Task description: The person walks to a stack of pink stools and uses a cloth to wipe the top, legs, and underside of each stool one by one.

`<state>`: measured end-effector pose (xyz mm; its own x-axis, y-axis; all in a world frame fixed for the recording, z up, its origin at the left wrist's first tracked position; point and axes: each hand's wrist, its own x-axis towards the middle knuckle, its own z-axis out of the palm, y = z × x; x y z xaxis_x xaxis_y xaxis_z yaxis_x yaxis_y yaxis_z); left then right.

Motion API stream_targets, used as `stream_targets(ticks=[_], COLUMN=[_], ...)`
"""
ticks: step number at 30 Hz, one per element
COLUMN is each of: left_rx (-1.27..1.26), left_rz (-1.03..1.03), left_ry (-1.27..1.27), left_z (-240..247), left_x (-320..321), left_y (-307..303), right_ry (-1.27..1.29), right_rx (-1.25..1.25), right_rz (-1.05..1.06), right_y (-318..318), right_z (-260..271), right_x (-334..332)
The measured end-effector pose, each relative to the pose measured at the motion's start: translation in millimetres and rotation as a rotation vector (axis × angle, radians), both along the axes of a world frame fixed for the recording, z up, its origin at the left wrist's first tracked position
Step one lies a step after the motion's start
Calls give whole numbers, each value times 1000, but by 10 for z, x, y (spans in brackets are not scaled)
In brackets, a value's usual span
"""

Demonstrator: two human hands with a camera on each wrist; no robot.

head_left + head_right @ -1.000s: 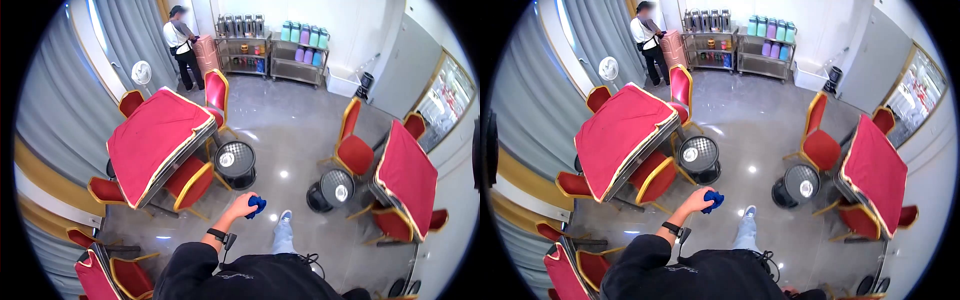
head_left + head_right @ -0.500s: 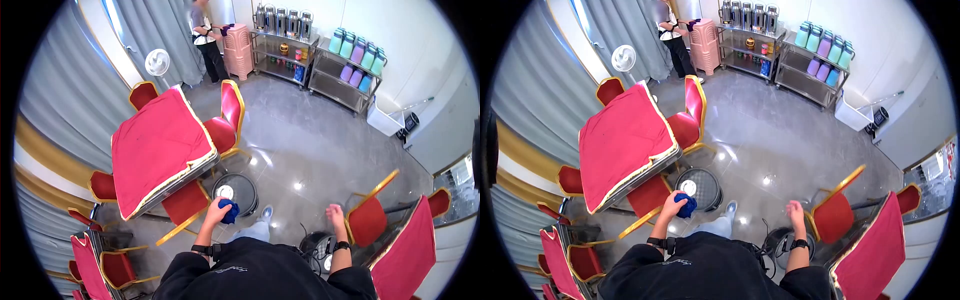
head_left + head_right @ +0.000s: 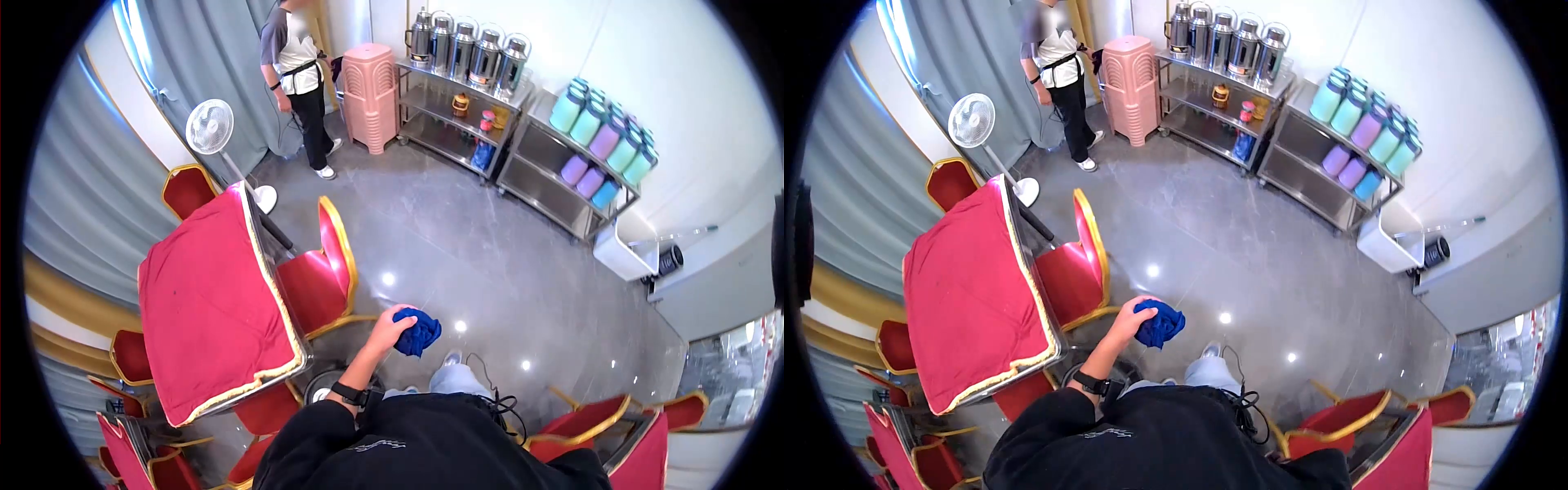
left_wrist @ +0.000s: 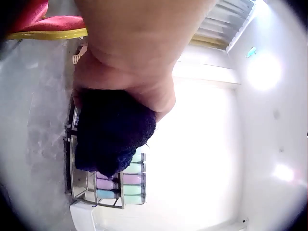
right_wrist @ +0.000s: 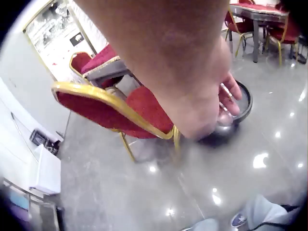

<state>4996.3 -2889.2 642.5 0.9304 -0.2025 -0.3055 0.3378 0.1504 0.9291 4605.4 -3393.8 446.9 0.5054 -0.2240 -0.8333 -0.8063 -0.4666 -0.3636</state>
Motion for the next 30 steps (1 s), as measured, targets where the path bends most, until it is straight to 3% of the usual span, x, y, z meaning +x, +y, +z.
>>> stream_targets(ticks=[6,9,10,12,15,18,20,23,26,28,29,30], left_rx=[-130,-53,-62,-27,-28,-136,-165,-93,-116,53,125,197], left_rz=[275,388,413,401,480,579,604,544,498,505,522,535], left_ry=[190,228,222,130,86,162,194,154,271,213,205,193], left_z=[-577,-509,-426,-44,-33,-178,-477,-811,-699,-675,-654,-623], left_x=[1431,2037,2333,2785,3433,3994,4476,5387,6014,6378,6483,6582], left_y=[-42,-3,-11,-83,-29,27,185,503,549,641,654,656], right_ry=[-59,-218,-247,-314,-471,-573,-562,-380,-267,244,363,380], right_rx=[-105,-267,-249,152,248,352,381,409,687,523,536,637], right_rz=[306,546,474,-124,-185,-152,-141,-137,-134,-92,-87,-45], right_y=[-525,-906,-989,-1354,-741,-372,-93,17,-203,-211,-351,-269], right_z=[-279,-616,-713,-1483,-268,129,286,131,157,96,-316,-48], right_x=[2134,3801,4480,6058,8276,9654,10281,10655,10518,10747,10769,10844])
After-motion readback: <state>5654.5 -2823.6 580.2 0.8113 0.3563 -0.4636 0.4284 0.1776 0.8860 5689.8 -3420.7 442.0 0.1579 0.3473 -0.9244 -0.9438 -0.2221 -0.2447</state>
